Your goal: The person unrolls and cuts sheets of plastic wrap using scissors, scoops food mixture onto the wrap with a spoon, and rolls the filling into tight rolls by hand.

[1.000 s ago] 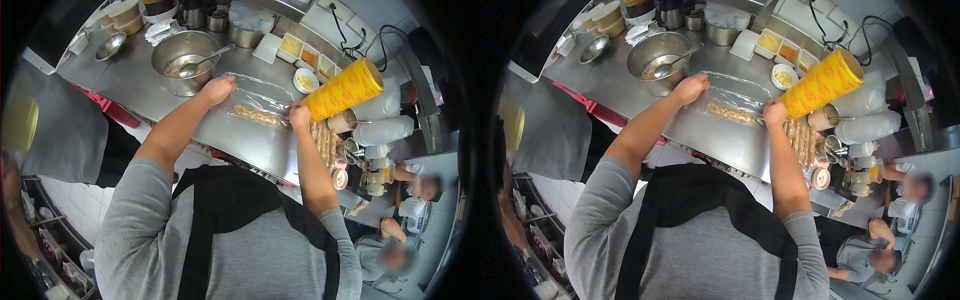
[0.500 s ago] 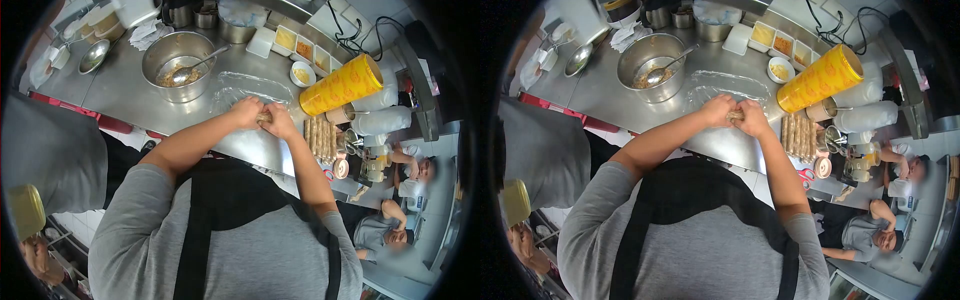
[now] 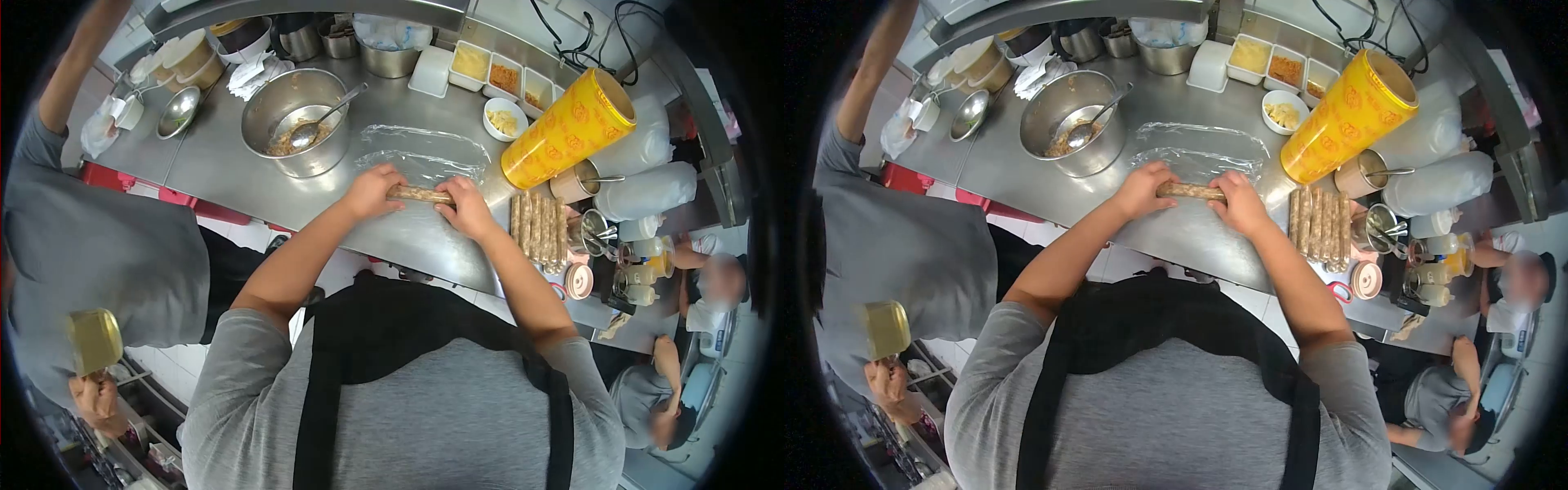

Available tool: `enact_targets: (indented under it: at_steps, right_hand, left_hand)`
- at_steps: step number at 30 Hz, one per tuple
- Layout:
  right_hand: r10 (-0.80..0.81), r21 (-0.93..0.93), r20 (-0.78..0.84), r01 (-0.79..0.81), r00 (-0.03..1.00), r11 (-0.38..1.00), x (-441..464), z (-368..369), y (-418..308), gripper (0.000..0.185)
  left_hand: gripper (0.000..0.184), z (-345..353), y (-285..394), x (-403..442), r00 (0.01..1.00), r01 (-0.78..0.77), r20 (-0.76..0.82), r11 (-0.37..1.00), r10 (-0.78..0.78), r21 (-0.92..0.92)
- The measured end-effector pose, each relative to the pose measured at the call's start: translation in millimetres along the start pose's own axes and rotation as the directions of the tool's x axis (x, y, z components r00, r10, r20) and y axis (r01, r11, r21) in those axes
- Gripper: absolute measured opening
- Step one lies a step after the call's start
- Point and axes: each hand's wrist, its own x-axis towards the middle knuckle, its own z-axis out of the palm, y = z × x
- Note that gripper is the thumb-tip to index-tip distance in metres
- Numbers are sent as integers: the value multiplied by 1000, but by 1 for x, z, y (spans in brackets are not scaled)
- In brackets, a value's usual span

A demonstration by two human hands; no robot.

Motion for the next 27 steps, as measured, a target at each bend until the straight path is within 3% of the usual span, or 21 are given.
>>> enact_targets:
  at_steps: [2, 5, 8, 13, 16, 19, 22, 27]
  right_hand:
    - [-21, 2, 57, 21, 998, 1000, 12, -7, -1, 32]
    - [-46, -7, 69, 47, 997, 999, 24, 3, -7, 31]
    - [-21, 17, 28, 20, 999, 1000, 19, 17, -3, 31]
    - [-14, 85, 144, 2, 989, 996, 20, -5, -4, 31]
    - [-36, -1, -27, 36, 999, 999, 6, 6, 3, 30]
    - [-55, 16, -6, 55, 998, 998, 7, 0, 1, 32]
    - [133, 276, 162, -175, 978, 945, 10, -21, 5, 33]
    - [12, 45, -66, -9, 998, 999, -14, -10, 18, 32]
  left_hand:
    - [43, -5, 5, 6, 997, 6, 70, 998, -10, 58]
    - [44, 14, 16, 24, 996, -92, 23, 994, 91, 63]
    - [43, 23, 16, 20, 999, -24, -50, 998, 21, -63]
    - [41, 16, 14, 25, 998, -8, 64, 1000, 9, -30]
    - [41, 24, 23, 27, 999, 4, 40, 999, -3, -37]
    - [42, 31, 20, 28, 999, -38, 3, 998, 38, -41]
    - [42, 24, 21, 35, 996, -59, 70, 998, 59, -8]
    - [40, 46, 35, 50, 992, -103, 70, 992, 108, -69]
